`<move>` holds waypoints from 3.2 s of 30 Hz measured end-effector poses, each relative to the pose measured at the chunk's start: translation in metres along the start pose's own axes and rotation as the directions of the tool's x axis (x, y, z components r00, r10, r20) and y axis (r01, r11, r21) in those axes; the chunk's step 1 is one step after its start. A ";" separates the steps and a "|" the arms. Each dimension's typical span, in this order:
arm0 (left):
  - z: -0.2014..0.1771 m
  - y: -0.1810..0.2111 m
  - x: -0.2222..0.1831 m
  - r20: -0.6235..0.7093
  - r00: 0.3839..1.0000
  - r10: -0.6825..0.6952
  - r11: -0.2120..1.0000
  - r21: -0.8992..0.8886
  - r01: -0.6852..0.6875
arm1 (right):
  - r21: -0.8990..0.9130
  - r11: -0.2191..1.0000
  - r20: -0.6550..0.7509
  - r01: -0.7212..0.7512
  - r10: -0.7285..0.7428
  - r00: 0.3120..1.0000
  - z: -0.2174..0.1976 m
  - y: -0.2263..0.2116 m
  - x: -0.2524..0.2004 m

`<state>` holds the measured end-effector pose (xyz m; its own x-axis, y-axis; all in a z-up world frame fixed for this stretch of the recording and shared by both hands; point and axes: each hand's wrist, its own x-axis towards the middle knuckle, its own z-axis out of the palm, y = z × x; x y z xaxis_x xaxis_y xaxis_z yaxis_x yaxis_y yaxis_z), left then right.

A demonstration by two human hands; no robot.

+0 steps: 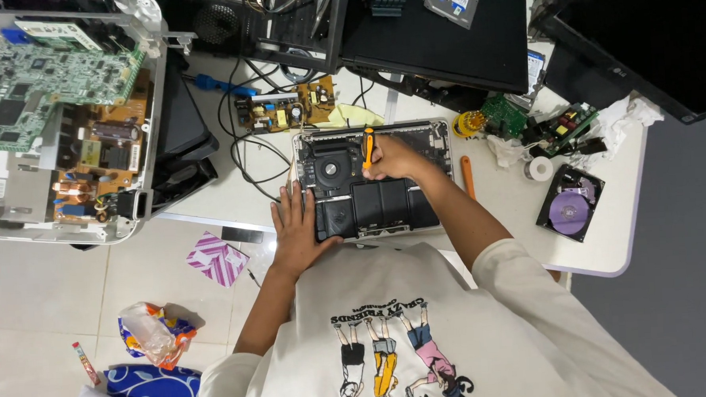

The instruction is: Opening a laptop and using a screwdriver to work on internal components

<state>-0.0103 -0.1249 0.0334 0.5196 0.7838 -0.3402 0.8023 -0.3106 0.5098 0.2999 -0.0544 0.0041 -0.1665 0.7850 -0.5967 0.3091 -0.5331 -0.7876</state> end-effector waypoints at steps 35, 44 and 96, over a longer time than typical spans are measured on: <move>0.007 -0.004 -0.007 -0.088 0.996 0.032 0.996 -0.080 -0.040 | -0.402 0.849 -0.604 0.343 -0.527 0.598 0.071 -0.005 -0.134; 0.007 -0.003 -0.006 -0.082 0.996 0.026 0.998 -0.063 -0.031 | -0.120 0.928 -0.669 0.353 -0.338 0.662 0.067 0.017 -0.126; -0.020 -0.011 -0.011 0.009 1.000 -0.009 0.949 -0.315 0.011 | -0.078 0.848 -0.212 0.525 -0.528 0.822 0.109 -0.051 -0.065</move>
<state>-0.0310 -0.1194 0.0478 0.5154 0.7814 -0.3519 0.6746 -0.1168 0.7289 0.1927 -0.1124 0.0667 -0.1020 0.9939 -0.0419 0.2477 -0.0154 -0.9687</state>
